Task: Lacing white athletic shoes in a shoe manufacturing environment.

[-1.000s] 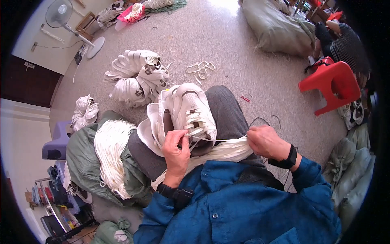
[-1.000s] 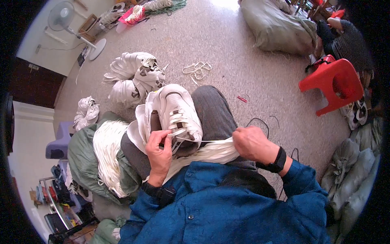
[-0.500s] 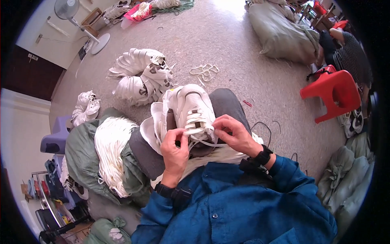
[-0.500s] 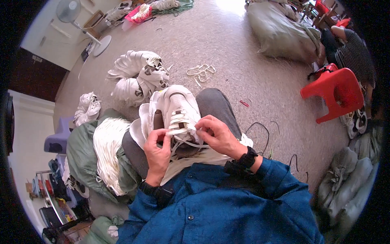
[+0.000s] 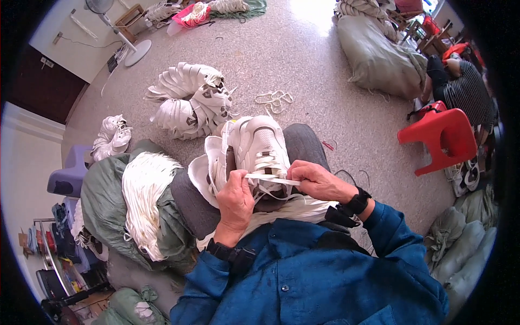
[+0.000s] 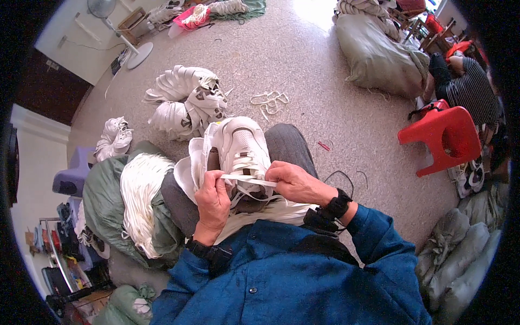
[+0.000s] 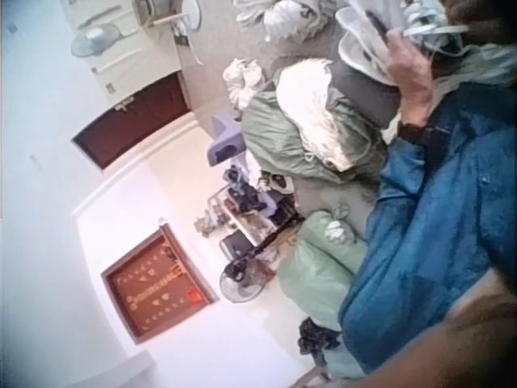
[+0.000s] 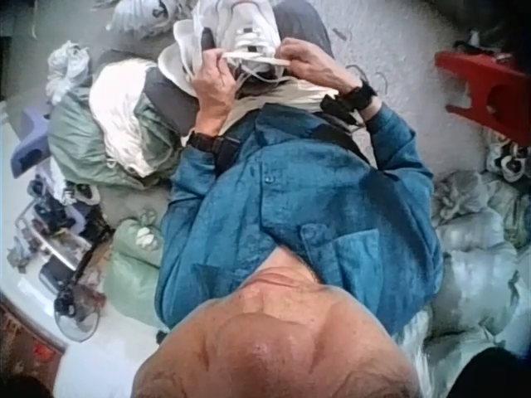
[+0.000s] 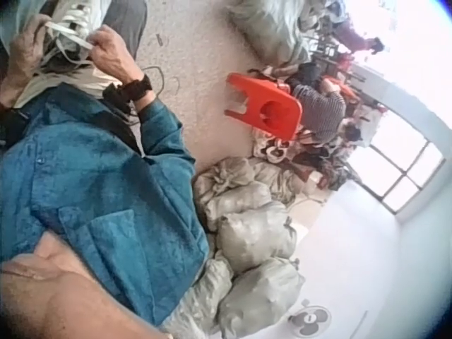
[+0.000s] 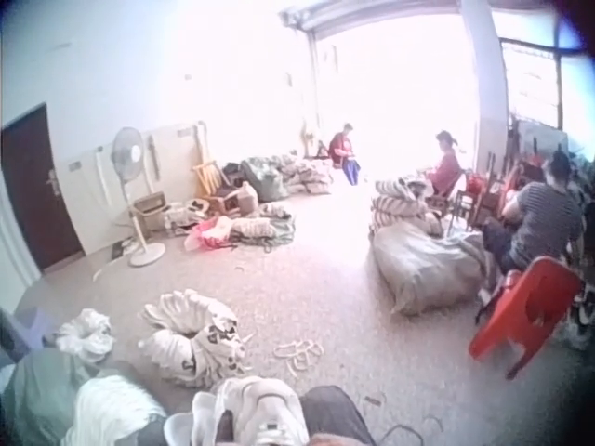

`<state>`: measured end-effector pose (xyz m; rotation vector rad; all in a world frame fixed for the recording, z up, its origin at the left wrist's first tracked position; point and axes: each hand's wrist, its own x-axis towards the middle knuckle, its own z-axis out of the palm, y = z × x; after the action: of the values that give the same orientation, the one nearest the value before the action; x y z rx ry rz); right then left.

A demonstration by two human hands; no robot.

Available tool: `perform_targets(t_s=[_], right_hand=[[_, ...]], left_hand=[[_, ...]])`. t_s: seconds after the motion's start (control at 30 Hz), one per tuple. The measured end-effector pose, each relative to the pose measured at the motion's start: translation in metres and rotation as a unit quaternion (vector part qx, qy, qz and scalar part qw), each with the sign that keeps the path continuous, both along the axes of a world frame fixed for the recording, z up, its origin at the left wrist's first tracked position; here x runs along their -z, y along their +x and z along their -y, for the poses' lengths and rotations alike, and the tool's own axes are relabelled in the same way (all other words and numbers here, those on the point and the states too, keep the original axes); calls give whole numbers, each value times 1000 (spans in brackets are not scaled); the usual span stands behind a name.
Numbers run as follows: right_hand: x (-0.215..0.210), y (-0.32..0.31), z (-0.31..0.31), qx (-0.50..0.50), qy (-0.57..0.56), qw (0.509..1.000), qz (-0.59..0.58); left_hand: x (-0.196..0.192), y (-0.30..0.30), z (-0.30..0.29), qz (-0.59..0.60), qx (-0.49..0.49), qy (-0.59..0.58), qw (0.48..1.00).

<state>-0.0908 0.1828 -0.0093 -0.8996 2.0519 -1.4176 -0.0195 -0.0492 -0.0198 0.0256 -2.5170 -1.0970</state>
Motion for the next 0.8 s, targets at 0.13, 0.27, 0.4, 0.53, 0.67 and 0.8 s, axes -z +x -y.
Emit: perform_targets(t_s=[0.13, 0.27, 0.4, 0.53, 0.67, 0.8], right_hand=[[-4, 5, 0, 47, 13, 985, 165], [6, 10, -2, 88, -32, 974, 205], [26, 20, 10, 225, -44, 967, 112], [37, 25, 21, 214, -116, 943, 226], [24, 20, 7, 266, -148, 872, 384], [18, 24, 19, 150, -224, 777, 569]], left_hand=[[-10, 2, 2, 37, 41, -8, 998], [-5, 1, 11, -11, 80, -128, 989], [0, 3, 22, 10, 88, -114, 990], [-9, 3, 30, 53, 104, -85, 990], [-23, 1, 65, -15, 105, -284, 953], [-26, 19, 88, 24, 160, -393, 905]])
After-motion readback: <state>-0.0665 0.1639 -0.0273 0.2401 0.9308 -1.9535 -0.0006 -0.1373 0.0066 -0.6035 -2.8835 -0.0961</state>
